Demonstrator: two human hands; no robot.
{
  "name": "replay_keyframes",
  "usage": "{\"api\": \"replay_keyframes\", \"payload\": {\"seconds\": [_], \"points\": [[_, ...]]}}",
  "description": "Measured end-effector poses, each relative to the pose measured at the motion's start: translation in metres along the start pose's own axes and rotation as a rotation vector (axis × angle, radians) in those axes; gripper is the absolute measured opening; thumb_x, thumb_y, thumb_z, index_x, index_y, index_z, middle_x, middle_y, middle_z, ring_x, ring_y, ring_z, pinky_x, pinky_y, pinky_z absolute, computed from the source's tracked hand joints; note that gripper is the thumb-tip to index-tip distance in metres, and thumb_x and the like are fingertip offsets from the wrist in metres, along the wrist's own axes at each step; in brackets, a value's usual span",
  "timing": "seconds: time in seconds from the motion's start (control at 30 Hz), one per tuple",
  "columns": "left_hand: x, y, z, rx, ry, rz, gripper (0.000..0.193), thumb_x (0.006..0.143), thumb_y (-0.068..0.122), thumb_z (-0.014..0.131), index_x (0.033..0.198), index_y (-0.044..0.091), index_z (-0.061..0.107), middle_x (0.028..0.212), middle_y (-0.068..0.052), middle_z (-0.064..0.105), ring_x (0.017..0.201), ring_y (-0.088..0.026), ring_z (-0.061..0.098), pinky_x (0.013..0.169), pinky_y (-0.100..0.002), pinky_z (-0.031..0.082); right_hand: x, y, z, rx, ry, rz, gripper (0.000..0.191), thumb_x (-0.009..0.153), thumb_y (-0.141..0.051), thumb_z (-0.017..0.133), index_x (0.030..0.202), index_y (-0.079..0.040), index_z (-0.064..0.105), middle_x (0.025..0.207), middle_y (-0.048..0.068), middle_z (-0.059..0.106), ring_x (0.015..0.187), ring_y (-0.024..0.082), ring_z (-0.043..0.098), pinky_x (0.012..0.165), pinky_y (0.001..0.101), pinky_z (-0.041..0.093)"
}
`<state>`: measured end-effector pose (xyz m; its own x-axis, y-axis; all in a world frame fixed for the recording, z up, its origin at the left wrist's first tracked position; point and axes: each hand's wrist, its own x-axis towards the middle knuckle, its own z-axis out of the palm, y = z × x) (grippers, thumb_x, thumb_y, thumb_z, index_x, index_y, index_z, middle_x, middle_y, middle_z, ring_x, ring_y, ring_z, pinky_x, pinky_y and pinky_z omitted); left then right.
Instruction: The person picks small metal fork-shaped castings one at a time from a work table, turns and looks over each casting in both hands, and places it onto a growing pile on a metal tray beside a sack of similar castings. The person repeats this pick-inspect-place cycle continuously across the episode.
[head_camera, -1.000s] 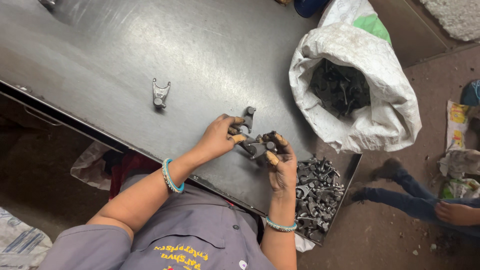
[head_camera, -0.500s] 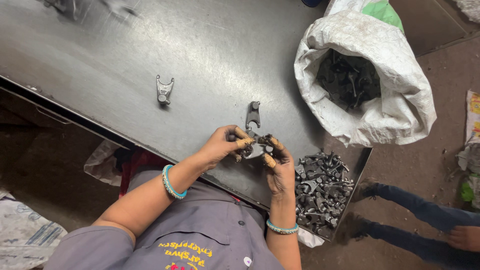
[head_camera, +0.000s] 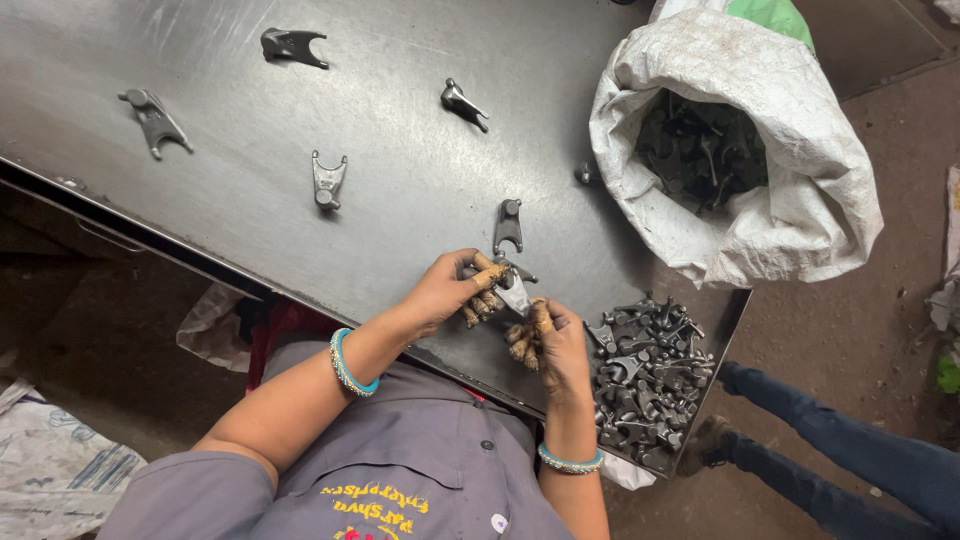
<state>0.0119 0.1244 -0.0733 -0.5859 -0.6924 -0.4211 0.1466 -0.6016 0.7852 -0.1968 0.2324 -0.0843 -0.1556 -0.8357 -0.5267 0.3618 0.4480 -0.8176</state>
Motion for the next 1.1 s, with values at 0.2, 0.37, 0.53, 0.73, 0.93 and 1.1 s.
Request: {"api": "replay_keyframes", "payload": {"seconds": [0.2, 0.37, 0.53, 0.73, 0.93, 1.1], "points": [[-0.01, 0.029, -0.006, 0.476, 0.255, 0.25, 0.019, 0.098, 0.026, 0.069, 0.1, 0.006, 0.069, 0.072, -0.004, 0.074, 0.062, -0.008, 0.069, 0.053, -0.026, 0.052, 0.003, -0.084, -0.007, -0.151, 0.046, -0.168, 0.026, 0.1, -0.022, 0.073, 0.098, 0.003, 0.067, 0.072, 0.011, 0.068, 0.055, 0.018, 0.064, 0.045, 0.0292, 0.049], [-0.015, 0.044, -0.017, 0.579, 0.411, 0.343, 0.019, 0.096, 0.022, 0.071, 0.104, 0.005, 0.071, 0.074, -0.005, 0.073, 0.062, -0.012, 0.066, 0.056, -0.029, 0.051, 0.005, -0.117, 0.037, 0.073, 0.097, -0.553, 0.045, 0.082, -0.006, 0.081, 0.124, -0.008, 0.064, 0.108, 0.012, 0.073, 0.098, 0.021, 0.073, 0.079, 0.0315, 0.06], [-0.009, 0.044, -0.014, 0.517, 0.422, 0.397, 0.017, 0.095, 0.017, 0.07, 0.106, 0.004, 0.071, 0.079, -0.004, 0.074, 0.068, -0.011, 0.069, 0.061, -0.028, 0.055, 0.006, -0.071, 0.097, -1.112, 0.23, -0.647, 0.059, 0.062, -0.004, 0.091, 0.116, -0.008, 0.068, 0.109, 0.007, 0.071, 0.104, 0.029, 0.064, 0.091, 0.0392, 0.052], [-0.008, 0.032, -0.007, 0.473, 0.313, 0.488, 0.02, 0.095, 0.013, 0.069, 0.112, 0.003, 0.071, 0.095, -0.005, 0.078, 0.08, -0.009, 0.073, 0.067, -0.026, 0.058, 0.018, -0.041, 0.063, -0.583, 0.142, -0.587, 0.041, 0.079, 0.0, 0.085, 0.113, -0.007, 0.065, 0.116, 0.006, 0.073, 0.109, 0.021, 0.069, 0.098, 0.0319, 0.054], [-0.001, 0.005, 0.007, 0.144, 0.049, 0.122, 0.021, 0.098, 0.017, 0.065, 0.113, 0.004, 0.07, 0.096, -0.006, 0.078, 0.077, -0.011, 0.072, 0.06, -0.026, 0.058, 0.013, -0.015, 0.002, 0.572, -0.075, -0.236, 0.046, 0.081, 0.002, 0.079, 0.123, -0.011, 0.066, 0.121, 0.01, 0.07, 0.11, 0.023, 0.067, 0.084, 0.0305, 0.055], [-0.002, -0.004, 0.013, -0.153, -0.119, -0.071, 0.024, 0.096, 0.022, 0.07, 0.108, 0.002, 0.066, 0.088, -0.009, 0.073, 0.071, -0.016, 0.071, 0.058, -0.03, 0.059, 0.012, 0.002, -0.012, 0.782, -0.143, -0.217, 0.049, 0.089, 0.003, 0.076, 0.135, -0.003, 0.063, 0.128, 0.013, 0.07, 0.118, 0.023, 0.066, 0.101, 0.0322, 0.054]]}}
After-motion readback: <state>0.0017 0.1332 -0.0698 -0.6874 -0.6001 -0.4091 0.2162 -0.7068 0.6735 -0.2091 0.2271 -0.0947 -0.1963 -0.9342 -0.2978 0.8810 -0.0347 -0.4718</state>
